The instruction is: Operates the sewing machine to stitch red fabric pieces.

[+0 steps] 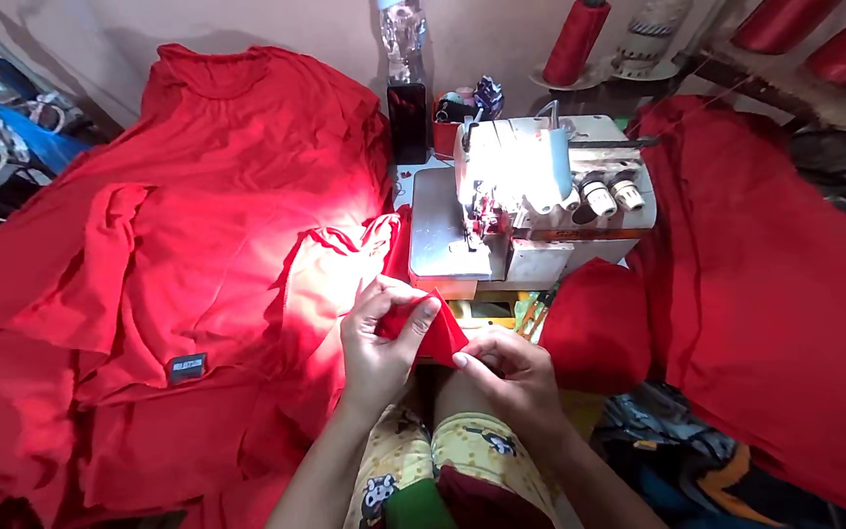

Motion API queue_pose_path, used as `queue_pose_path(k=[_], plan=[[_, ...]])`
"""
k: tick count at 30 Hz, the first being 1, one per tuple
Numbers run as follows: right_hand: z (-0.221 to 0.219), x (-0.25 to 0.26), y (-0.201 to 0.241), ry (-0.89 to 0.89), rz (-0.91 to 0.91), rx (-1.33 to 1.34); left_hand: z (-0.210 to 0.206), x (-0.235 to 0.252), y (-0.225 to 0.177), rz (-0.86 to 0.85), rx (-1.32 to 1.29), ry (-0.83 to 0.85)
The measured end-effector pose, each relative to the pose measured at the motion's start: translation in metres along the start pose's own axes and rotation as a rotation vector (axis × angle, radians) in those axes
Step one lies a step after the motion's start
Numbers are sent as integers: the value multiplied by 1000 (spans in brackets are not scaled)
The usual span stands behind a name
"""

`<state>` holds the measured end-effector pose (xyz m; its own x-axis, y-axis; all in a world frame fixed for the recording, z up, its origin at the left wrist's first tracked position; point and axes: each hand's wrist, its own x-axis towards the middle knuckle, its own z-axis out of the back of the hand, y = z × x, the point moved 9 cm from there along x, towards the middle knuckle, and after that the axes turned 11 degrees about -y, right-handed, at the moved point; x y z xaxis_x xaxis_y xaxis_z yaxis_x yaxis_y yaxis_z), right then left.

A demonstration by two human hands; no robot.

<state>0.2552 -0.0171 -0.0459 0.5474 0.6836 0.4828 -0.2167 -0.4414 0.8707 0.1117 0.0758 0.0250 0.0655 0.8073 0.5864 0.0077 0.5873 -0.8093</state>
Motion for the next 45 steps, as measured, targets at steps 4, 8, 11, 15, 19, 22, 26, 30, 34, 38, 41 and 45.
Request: queue_pose_path(k=[4, 8, 11, 15, 19, 22, 26, 30, 34, 38, 41, 45], plan=[[-4, 11, -1, -20, 115, -10, -2, 4, 3, -120, -6, 42], [-14, 29, 12, -24, 255, -65, -7, 5, -3, -161, 39, 89], [-21, 36, 20, -45, 322, -64, -9, 5, -3, -176, 49, 101], [-23, 30, 7, -29, 222, 42, -5, 8, -7, -190, 59, 91], [-18, 21, -13, -65, 33, 121, -9, 20, -10, -276, 104, 90], [-12, 27, -31, -177, -116, 101, -33, 42, -1, -379, 277, 151], [-7, 29, -68, -290, -288, 132, -85, 59, 58, -247, 552, 469], [-4, 24, -76, -248, -399, 118, -85, 50, 62, -226, 800, 216], [-3, 14, -72, -139, -403, 53, -81, -5, 49, -306, 871, 145], [10, -1, -69, -175, -413, 10, -89, -29, 48, -328, 843, 188], [19, -1, -68, -239, -395, 33, -95, -31, 46, -404, 743, 185], [22, 12, -63, -263, -326, 34, -100, -25, 41, -465, 750, 196]])
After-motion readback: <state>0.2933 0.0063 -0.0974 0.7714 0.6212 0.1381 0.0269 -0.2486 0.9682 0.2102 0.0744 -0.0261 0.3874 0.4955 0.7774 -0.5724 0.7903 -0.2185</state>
